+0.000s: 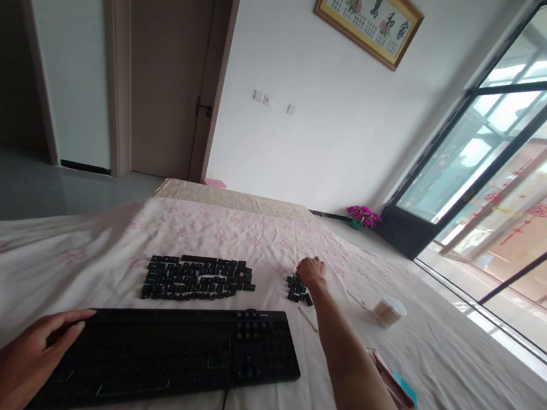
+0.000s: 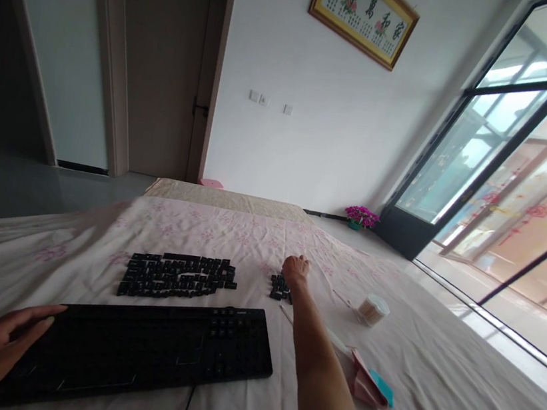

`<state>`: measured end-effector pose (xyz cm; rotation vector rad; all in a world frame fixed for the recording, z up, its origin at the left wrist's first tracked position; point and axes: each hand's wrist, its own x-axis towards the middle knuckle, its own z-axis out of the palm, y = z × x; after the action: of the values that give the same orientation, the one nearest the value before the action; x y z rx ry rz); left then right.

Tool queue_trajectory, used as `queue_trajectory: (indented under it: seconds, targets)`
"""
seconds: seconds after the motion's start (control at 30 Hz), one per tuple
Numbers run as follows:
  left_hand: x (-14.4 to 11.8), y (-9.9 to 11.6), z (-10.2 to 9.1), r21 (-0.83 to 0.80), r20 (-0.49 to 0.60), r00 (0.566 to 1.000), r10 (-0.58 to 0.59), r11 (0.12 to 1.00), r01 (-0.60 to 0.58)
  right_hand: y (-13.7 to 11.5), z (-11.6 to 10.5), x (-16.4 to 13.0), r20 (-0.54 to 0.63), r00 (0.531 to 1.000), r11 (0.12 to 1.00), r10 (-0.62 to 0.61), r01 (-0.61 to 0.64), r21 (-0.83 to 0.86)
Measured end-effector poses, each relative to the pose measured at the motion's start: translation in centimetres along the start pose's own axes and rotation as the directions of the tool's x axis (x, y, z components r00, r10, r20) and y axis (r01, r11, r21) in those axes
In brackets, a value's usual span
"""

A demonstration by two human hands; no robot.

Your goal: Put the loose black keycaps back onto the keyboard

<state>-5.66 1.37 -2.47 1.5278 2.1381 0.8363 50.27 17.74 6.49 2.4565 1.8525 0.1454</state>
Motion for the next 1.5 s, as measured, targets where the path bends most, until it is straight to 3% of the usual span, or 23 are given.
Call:
queue_trajectory:
  seconds: [0.13,0.3,0.57,0.87,1.0,1.27,1.37,1.5]
  targets:
    - [-0.1,0.3,-0.2,-0.069,0.1,0.989,-0.111,0.991,0.119,-0.4,0.1,0.2,0.037,0.999,0.999,-0.002,0.003,-0.043]
    - [-0.2,0.4,-0.3,-0.09,0.059,0.997,-0.059,0.994,0.064,-0.5,0.5,0.8,0.048,0.999,0.998,0.011,-0.008,-0.069]
    - [-0.7,1.6,-0.9,-0.024,0.032,0.996,-0.081,0.996,0.082,-0.8,1.1,1.3,0.033,0.999,0.994,-0.009,0.013,-0.109]
    - [-1.3,2.7,-1.5,0.005,0.032,0.999,-0.015,1.0,0.015,-1.2,1.3,0.1,-0.015,0.997,0.99,-0.077,0.074,-0.121]
    - [-1.5,2.9,-1.7,0.0,0.039,0.999,0.005,1.0,-0.005,-1.1,0.3,-1.1,-0.054,0.994,0.991,-0.096,0.09,-0.097]
    - [-1.6,3.0,-1.7,0.012,0.049,0.999,0.014,1.0,-0.015,-2.6,-3.9,-4.7,-0.14,0.979,0.989,-0.146,0.15,0.016]
    - [-1.7,3.2,-1.9,0.021,0.065,0.998,-0.002,1.0,0.0,-3.0,-3.7,-8.2,-0.084,0.981,0.975,-0.174,0.183,0.125]
    - [-1.7,3.1,-1.9,0.014,0.079,0.997,0.01,1.0,-0.011,-2.0,-1.8,-13.2,0.022,0.973,0.961,-0.228,0.221,0.167]
